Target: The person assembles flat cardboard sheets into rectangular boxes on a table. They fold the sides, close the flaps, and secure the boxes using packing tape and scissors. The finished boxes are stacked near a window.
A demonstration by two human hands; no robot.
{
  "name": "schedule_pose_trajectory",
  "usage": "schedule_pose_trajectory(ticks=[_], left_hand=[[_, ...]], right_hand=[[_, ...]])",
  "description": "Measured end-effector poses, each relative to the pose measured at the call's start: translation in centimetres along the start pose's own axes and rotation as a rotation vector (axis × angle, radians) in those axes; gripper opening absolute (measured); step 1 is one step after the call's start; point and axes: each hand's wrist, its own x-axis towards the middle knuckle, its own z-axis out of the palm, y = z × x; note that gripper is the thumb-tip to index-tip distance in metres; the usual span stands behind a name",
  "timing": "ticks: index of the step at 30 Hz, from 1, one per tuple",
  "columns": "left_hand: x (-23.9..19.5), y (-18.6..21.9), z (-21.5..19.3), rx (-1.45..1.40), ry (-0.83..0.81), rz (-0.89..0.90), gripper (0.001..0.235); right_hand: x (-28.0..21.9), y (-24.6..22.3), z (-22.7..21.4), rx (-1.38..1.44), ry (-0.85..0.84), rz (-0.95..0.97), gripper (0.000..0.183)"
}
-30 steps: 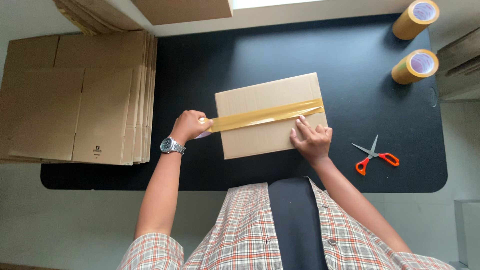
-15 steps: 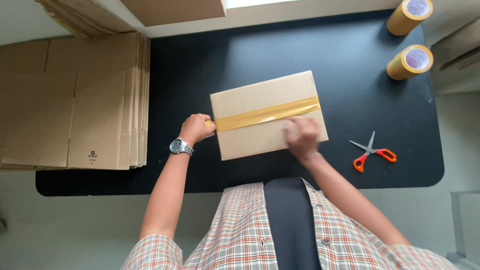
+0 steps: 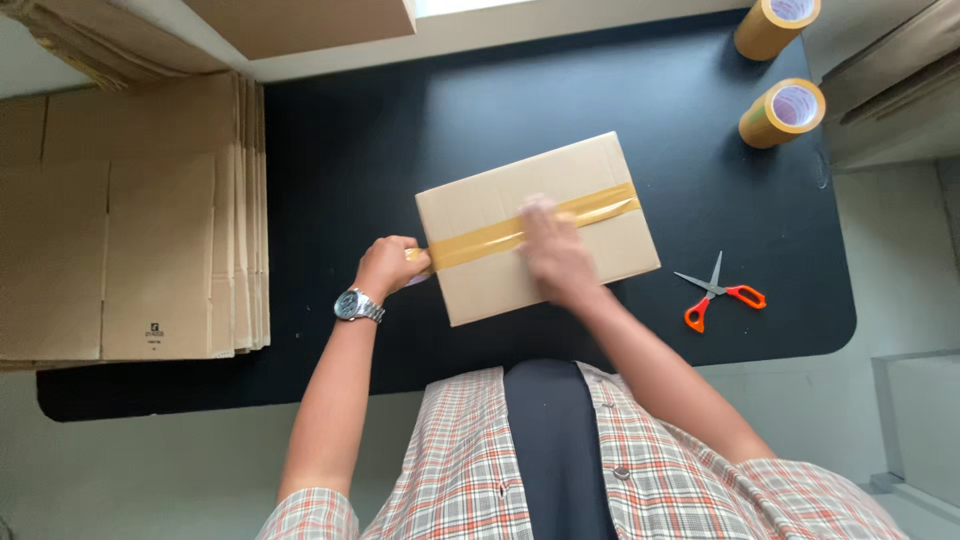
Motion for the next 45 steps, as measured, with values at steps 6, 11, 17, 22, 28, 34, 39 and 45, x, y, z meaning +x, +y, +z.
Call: schedule_pose_trajectory(ticks=[6, 11, 17, 22, 28, 34, 39, 45], left_hand=[[0.3, 3.9, 1.4, -0.008, -0.001, 0.05, 0.041], [2.0, 7.2, 4.8, -0.133, 0.069, 0.087, 0.042], [2.2, 7.9, 5.4, -0.271, 0.174, 0.018, 0.036], [1.4, 8.3, 6.1, -0.312, 0.233, -0.009, 0.033], [1.0, 8.3, 5.7, -0.388, 0.268, 0.059, 0.029], [1.0, 8.1, 5.2, -0.322, 0.23, 0.076, 0.03], [1.1, 8.0, 5.4, -0.373, 0.231, 0.089, 0.023], [2.6, 7.2, 6.7, -0.454, 0.295, 0.074, 0.029]], right_hand=[[-3.2, 9.6, -3.6, -0.197, 0.12, 0.524, 0.064], [-3.3, 13.3, -4.1, 0.013, -0.163, 0.959, 0.083], [-2.4, 11.0, -4.3, -0.049, -0.06, 0.746, 0.08], [-18.4, 22.7, 1.3, 0.076, -0.269, 1.048, 0.052], [-20.1, 23.7, -0.7, 0.442, 0.289, 1.217, 0.034], [-8.9, 15.7, -11.7, 0.701, -0.096, 1.059, 0.077], [-21.6, 19.9, -3.2, 0.541, -0.192, 1.33, 0.1], [-30.3, 14.1, 0.1, -0.02, -0.486, 1.171, 0.107]])
